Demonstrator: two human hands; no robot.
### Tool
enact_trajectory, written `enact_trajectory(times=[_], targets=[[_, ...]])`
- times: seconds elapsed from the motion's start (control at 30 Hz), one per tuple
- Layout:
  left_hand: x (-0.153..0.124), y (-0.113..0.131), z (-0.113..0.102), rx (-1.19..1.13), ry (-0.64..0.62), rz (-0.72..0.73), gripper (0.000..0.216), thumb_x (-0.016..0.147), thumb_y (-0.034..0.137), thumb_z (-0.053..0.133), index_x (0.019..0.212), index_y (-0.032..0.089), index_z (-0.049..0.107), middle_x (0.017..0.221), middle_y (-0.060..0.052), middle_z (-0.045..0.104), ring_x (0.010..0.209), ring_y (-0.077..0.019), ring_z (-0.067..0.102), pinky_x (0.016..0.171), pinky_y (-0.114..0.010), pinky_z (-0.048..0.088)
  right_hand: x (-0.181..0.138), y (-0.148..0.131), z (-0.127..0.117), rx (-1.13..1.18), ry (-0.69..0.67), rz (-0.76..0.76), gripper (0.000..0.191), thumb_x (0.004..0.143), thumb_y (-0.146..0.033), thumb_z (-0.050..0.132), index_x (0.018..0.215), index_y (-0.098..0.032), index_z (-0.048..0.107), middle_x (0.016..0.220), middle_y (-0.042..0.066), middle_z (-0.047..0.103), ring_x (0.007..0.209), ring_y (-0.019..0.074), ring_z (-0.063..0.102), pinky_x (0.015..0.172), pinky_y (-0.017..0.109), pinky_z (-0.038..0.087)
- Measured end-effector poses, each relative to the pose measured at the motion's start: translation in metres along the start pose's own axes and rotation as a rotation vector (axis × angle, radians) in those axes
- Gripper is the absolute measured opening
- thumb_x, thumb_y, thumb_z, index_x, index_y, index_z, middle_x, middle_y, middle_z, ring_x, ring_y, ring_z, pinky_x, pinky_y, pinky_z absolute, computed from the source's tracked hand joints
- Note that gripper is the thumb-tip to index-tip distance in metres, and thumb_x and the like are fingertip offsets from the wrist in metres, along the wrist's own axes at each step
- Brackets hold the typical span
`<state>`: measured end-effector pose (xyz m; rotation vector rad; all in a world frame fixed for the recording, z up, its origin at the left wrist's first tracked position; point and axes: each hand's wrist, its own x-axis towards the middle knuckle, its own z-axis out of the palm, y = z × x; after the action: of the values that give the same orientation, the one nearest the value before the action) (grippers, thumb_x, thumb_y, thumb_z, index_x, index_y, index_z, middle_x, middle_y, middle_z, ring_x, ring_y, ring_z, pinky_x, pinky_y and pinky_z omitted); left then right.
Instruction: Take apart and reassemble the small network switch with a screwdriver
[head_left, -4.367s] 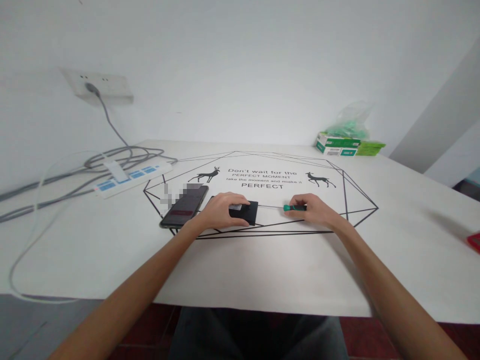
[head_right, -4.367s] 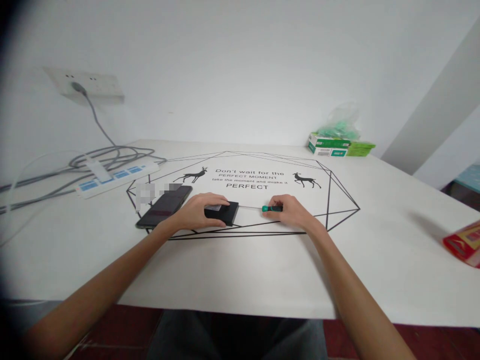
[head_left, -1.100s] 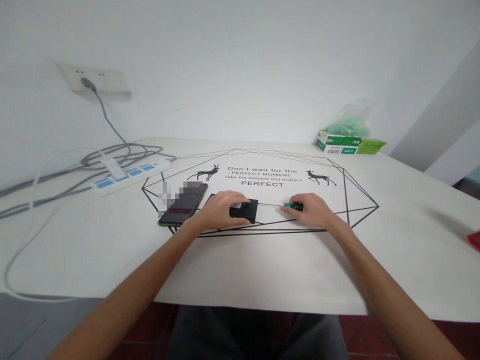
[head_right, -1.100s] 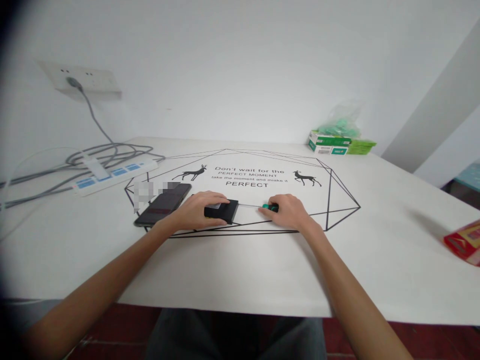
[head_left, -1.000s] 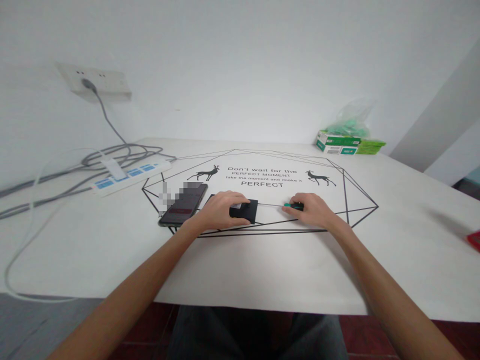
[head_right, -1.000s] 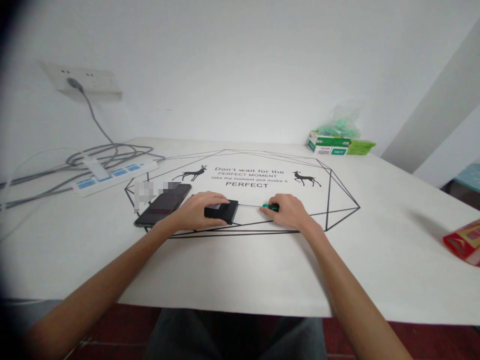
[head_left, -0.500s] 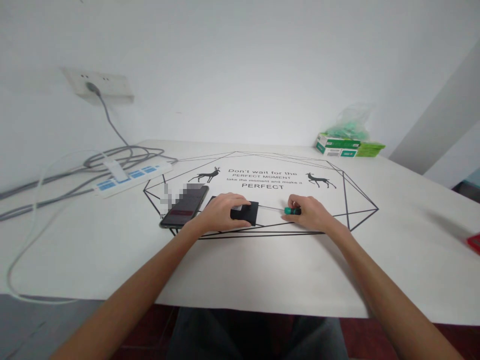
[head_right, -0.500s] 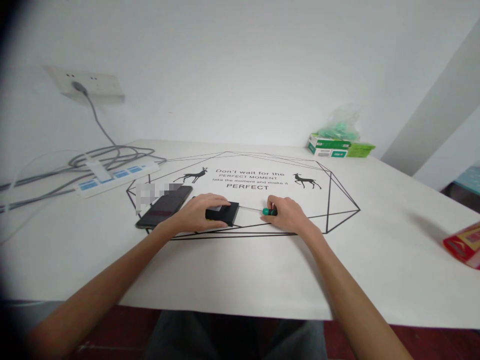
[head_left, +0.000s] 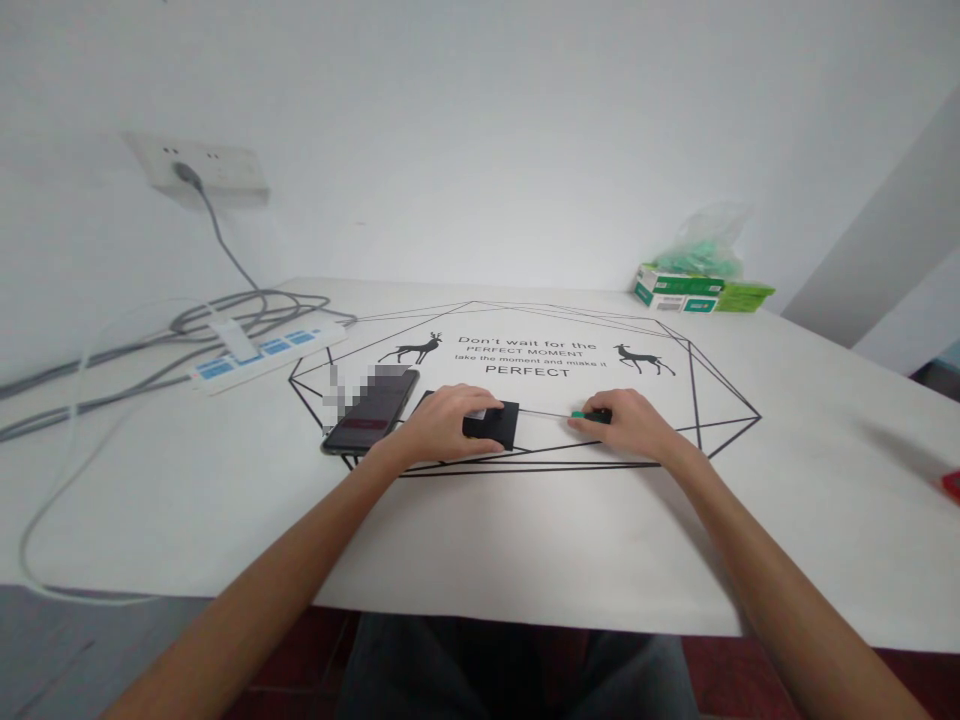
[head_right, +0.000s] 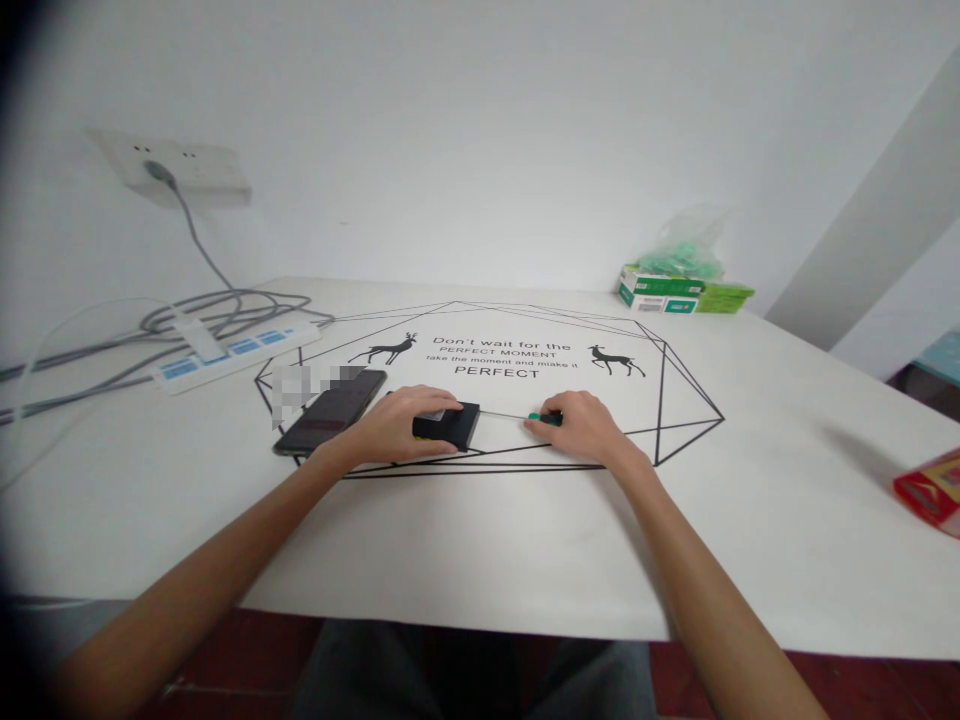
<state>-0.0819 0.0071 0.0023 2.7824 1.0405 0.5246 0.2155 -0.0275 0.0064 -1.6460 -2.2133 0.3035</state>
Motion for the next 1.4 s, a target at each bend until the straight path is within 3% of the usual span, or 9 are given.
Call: enact_trajectory(times=[0.13, 0.37, 0.57, 0.67, 0.8, 1.0, 1.4], targets=[[-0.0001, -0.0011, 0.0008, 0.014, 0.007, 0.001, 0.058, 0.077, 0.064, 0.066, 0.118, 0.022, 0.068, 0.125, -0.01, 0.068, 0.114, -0.03, 0.062, 0.099, -0.043, 0.047, 0.001, -0.0004, 0.0002, 0.037, 0.004, 0.021, 0.036, 0.076, -0.053, 0.065, 0.062, -0.022, 0.054, 0.069, 0.001, 0.061, 0.062, 0.0161, 0.049, 0.059, 0.03, 0.033], [0.0002, 0.0016, -0.0013, 0.007, -0.009, -0.009, 0.058, 0.078, 0.062, 0.067, 0.119, 0.02, 0.068, 0.125, -0.011, 0.068, 0.114, -0.0307, 0.062, 0.099, -0.045, 0.047, 0.0015, -0.0009, 0.0042, 0.032, -0.004, 0.012, 0.036, 0.072, -0.047, 0.07, 0.065, -0.023, 0.045, 0.064, -0.002, 0.056, 0.06, 0.0149, 0.046, 0.057, 0.028, 0.032], [0.0009, 0.0008, -0.0005, 0.015, -0.004, 0.001, 0.058, 0.078, 0.063, 0.066, 0.118, 0.022, 0.068, 0.124, -0.01, 0.068, 0.113, -0.0303, 0.062, 0.098, -0.044, 0.047, 0.0014, 0.0019, 0.006, 0.04, -0.013, 0.008, 0.029, 0.073, -0.043, 0.07, 0.07, -0.023, 0.049, 0.067, -0.002, 0.059, 0.061, 0.015, 0.049, 0.058, 0.027, 0.032], [0.0009, 0.0004, -0.0002, 0.011, -0.009, 0.001, 0.057, 0.078, 0.062, 0.066, 0.118, 0.021, 0.068, 0.124, -0.01, 0.068, 0.114, -0.0304, 0.062, 0.098, -0.044, 0.047, 0.0009, 0.0005, 0.0058, 0.025, -0.006, 0.024, 0.031, 0.073, -0.05, 0.071, 0.076, -0.024, 0.055, 0.074, -0.001, 0.065, 0.065, 0.0162, 0.054, 0.06, 0.028, 0.034], [0.0004, 0.0003, 0.0001, 0.002, -0.009, -0.001, 0.057, 0.078, 0.06, 0.068, 0.118, 0.02, 0.068, 0.124, -0.01, 0.068, 0.114, -0.0301, 0.062, 0.099, -0.044, 0.046, -0.0011, -0.0039, 0.0035, -0.021, 0.008, 0.032, 0.039, 0.082, -0.06, 0.058, 0.071, -0.023, 0.058, 0.071, 0.0, 0.064, 0.064, 0.0169, 0.053, 0.059, 0.029, 0.033], [0.0005, 0.0012, -0.0004, -0.003, -0.009, -0.006, 0.057, 0.077, 0.06, 0.068, 0.118, 0.02, 0.068, 0.124, -0.011, 0.068, 0.114, -0.031, 0.062, 0.099, -0.046, 0.046, -0.0017, -0.0026, 0.0009, -0.056, -0.019, 0.008, 0.045, 0.088, -0.057, 0.048, 0.06, -0.022, 0.051, 0.064, 0.002, 0.057, 0.062, 0.0172, 0.048, 0.059, 0.03, 0.029], [-0.0002, -0.0022, 0.004, 0.026, 0.025, 0.051, 0.054, 0.08, 0.059, 0.068, 0.118, 0.019, 0.069, 0.124, -0.012, 0.068, 0.112, -0.0313, 0.063, 0.097, -0.045, 0.048, 0.0014, 0.0022, 0.0061, -0.01, 0.003, 0.024, 0.033, 0.078, -0.052, 0.066, 0.07, -0.023, 0.054, 0.072, 0.0, 0.062, 0.066, 0.0165, 0.052, 0.059, 0.029, 0.033]])
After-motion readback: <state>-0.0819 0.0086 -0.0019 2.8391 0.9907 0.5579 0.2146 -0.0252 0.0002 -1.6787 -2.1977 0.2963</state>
